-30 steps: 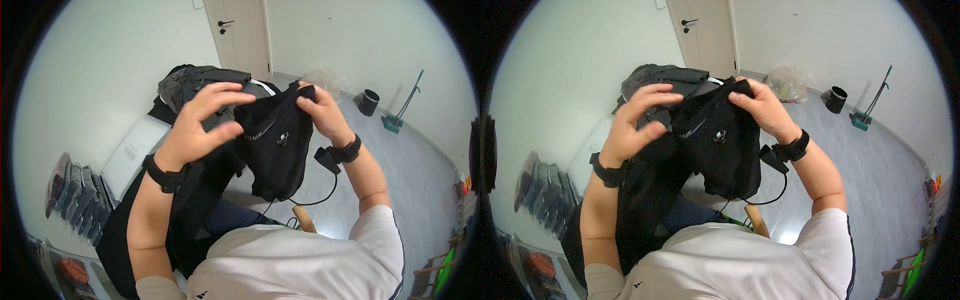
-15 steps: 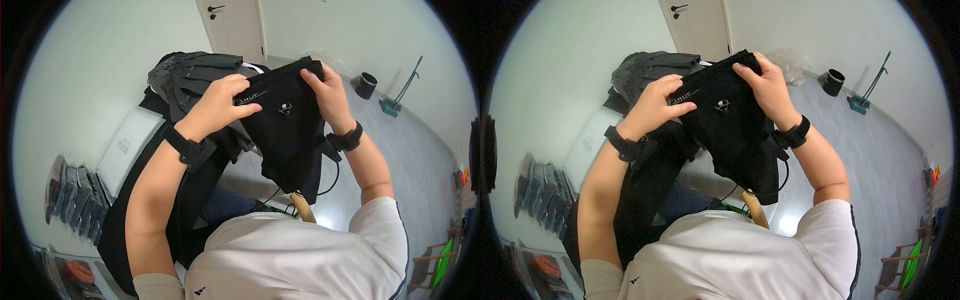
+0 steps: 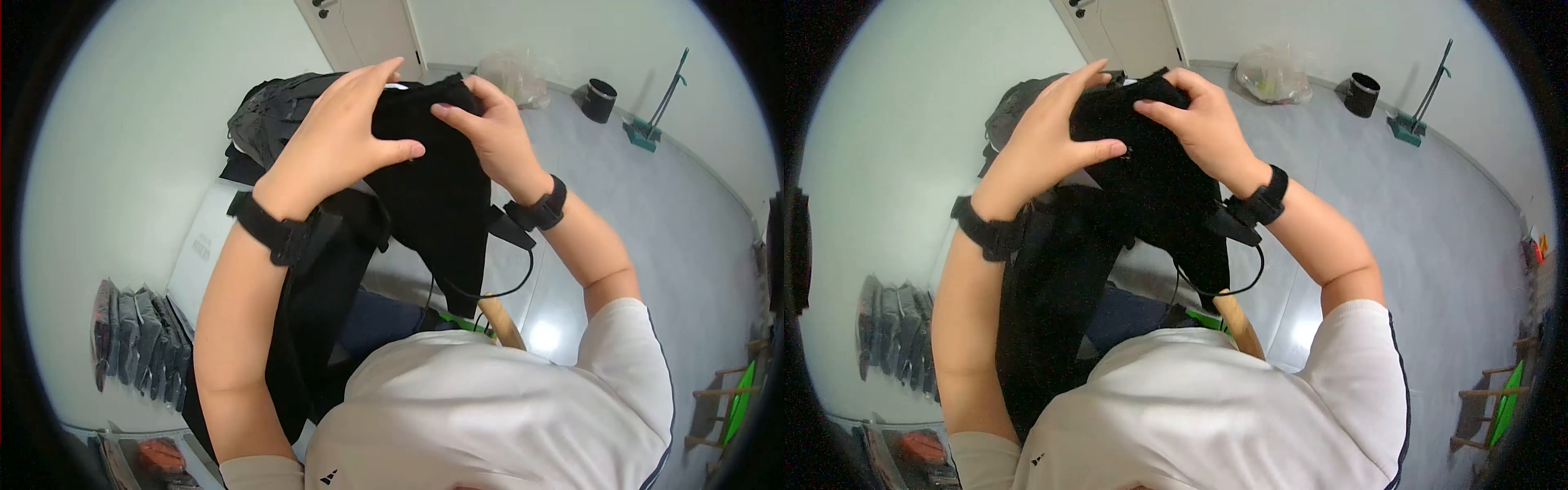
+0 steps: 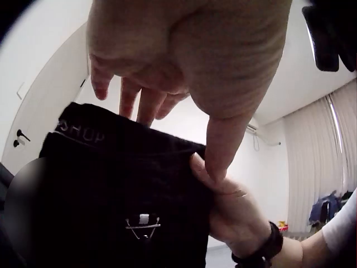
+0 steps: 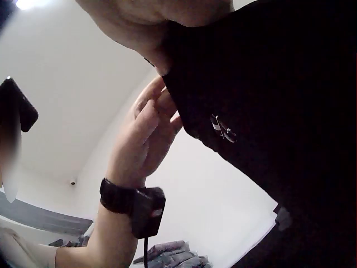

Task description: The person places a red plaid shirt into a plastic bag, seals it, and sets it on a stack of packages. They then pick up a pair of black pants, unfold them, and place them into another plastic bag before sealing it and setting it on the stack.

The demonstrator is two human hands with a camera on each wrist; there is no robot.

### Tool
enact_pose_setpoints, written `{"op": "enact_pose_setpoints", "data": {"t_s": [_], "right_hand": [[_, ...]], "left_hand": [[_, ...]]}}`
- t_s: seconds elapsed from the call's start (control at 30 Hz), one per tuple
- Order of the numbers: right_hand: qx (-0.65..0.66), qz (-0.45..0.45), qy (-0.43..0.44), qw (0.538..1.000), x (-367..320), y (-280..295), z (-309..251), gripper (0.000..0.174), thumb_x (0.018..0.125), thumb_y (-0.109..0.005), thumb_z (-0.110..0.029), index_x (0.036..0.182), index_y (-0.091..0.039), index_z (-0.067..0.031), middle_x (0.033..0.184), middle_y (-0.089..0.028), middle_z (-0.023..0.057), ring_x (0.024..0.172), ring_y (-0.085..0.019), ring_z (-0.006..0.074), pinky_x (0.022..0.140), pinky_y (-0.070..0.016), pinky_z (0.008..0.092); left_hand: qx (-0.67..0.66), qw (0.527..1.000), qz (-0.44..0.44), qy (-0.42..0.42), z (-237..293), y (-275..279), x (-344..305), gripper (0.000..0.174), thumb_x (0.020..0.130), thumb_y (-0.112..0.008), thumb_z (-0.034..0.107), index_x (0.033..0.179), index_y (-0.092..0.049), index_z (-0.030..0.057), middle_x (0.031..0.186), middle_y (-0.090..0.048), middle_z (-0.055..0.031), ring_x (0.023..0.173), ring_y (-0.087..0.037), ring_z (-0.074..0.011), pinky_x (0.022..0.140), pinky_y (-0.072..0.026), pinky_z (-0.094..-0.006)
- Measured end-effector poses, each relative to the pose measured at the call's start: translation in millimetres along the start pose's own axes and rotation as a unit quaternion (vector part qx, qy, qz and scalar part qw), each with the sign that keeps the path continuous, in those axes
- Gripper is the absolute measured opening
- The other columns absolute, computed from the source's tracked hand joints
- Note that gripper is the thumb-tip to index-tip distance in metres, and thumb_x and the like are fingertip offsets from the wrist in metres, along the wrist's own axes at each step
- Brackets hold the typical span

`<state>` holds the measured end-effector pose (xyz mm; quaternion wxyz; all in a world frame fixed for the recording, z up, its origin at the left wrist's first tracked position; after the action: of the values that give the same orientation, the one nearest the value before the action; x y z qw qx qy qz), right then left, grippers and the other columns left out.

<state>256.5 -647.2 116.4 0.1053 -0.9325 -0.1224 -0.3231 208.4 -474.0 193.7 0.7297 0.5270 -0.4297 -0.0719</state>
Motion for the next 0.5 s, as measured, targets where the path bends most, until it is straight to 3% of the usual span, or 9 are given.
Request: {"op": "enact_pose_setpoints", "data": {"t_s": [0.07,0.17,0.2,0.23,0.27,0.3,0.37,0.43,0.5], "right_hand": [[-0.006,-0.002,0.006,1.0,-3,-10,-1,0.016,0.081,-0.069,-0.011,0.089,-0.061,-0.0007,0.078,-0.059,0.0002,0.074,-0.053,0.0069,0.067,-0.0436,0.0227],[0.01,-0.001,0.012,1.0,-3,-15,7,0.015,0.08,-0.069,-0.01,0.089,-0.061,-0.0016,0.081,-0.06,0.0016,0.077,-0.055,0.0085,0.069,-0.0443,0.0236],[0.006,-0.001,0.048,0.999,-2,-17,5,0.015,0.08,-0.069,-0.01,0.089,-0.06,-0.0017,0.083,-0.06,0.0021,0.079,-0.055,0.0093,0.071,-0.0447,0.0239],[0.002,-0.002,0.084,0.996,-2,-16,2,0.016,0.079,-0.069,-0.009,0.089,-0.059,-0.0019,0.085,-0.061,0.0025,0.081,-0.056,0.0101,0.073,-0.045,0.0243],[0.001,-0.017,0.074,0.997,-3,-14,0,0.022,0.079,-0.069,-0.008,0.097,-0.057,-0.0027,0.093,-0.06,0.0041,0.09,-0.057,0.0122,0.081,-0.0461,0.0253],[0.002,-0.012,0.07,0.997,-3,-10,2,0.022,0.079,-0.069,-0.008,0.097,-0.057,-0.0027,0.093,-0.06,0.0041,0.09,-0.057,0.0122,0.081,-0.0461,0.0253],[-0.012,-0.077,0.122,0.989,2,-1,6,0.027,0.083,-0.064,-0.001,0.107,-0.052,-0.004,0.106,-0.055,0.004,0.104,-0.053,0.0124,0.093,-0.0428,0.0277],[-0.09,-0.1,0.117,0.984,-4,25,6,0.036,0.08,-0.067,-0.002,0.111,-0.051,-0.0048,0.115,-0.055,0.0051,0.112,-0.051,0.0162,0.099,-0.0392,0.0306],[-0.227,-0.139,0.084,0.96,-14,53,15,0.039,0.076,-0.071,-0.005,0.111,-0.052,-0.006,0.12,-0.056,0.0056,0.114,-0.052,0.0186,0.101,-0.0383,0.0327]], "left_hand": [[0.007,1.0,-0.014,-0.008,-3,-11,5,0.071,0.065,-0.08,0.026,0.125,-0.05,0.0021,0.111,-0.061,-0.018,0.109,-0.054,-0.0348,0.094,-0.0422,-0.0398],[0.063,0.993,-0.098,0.032,-4,-16,17,0.07,0.065,-0.079,0.023,0.124,-0.049,-0.0001,0.112,-0.061,-0.0189,0.106,-0.058,-0.0328,0.09,-0.0453,-0.0382],[0.044,0.993,-0.089,0.063,-4,-15,19,0.053,0.068,-0.077,0.02,0.112,-0.057,-0.0017,0.102,-0.065,-0.0192,0.095,-0.062,-0.0329,0.082,-0.0476,-0.0375],[0.042,0.993,-0.094,0.061,-2,-14,24,0.053,0.068,-0.077,0.02,0.112,-0.057,-0.0017,0.102,-0.065,-0.0192,0.095,-0.062,-0.0329,0.082,-0.0476,-0.0375],[0.006,0.981,-0.165,0.097,-4,-15,27,0.045,0.07,-0.076,0.019,0.106,-0.059,-0.0023,0.096,-0.065,-0.0185,0.088,-0.062,-0.0311,0.078,-0.0479,-0.0361],[-0.029,0.962,-0.236,0.131,-7,-19,26,0.037,0.072,-0.074,0.018,0.1,-0.062,-0.0029,0.09,-0.066,-0.0178,0.082,-0.063,-0.0293,0.074,-0.0482,-0.0348],[-0.036,0.976,-0.192,0.092,-16,-25,20,0.027,0.074,-0.072,0.017,0.091,-0.064,-0.0033,0.08,-0.066,-0.0136,0.071,-0.061,-0.024,0.068,-0.0475,-0.0318],[-0.003,0.99,-0.128,0.067,-20,-24,18,0.03,0.073,-0.07,0.024,0.091,-0.066,0.0009,0.084,-0.064,-0.0192,0.082,-0.06,-0.0352,0.072,-0.0474,-0.0366],[-0.051,0.989,-0.125,0.069,-29,-22,15,0.029,0.073,-0.071,0.022,0.09,-0.064,-0.0007,0.081,-0.063,-0.0182,0.077,-0.058,-0.0355,0.07,-0.0466,-0.0358]]}}
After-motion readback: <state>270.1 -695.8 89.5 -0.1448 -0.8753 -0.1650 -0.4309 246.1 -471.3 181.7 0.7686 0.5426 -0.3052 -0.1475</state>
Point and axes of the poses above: each hand's wrist, its own x-axis towards the middle knuckle, its own y-axis out of the back of the hand, z = x × y, the point moved 3 cm from there along x, towards the middle knuckle
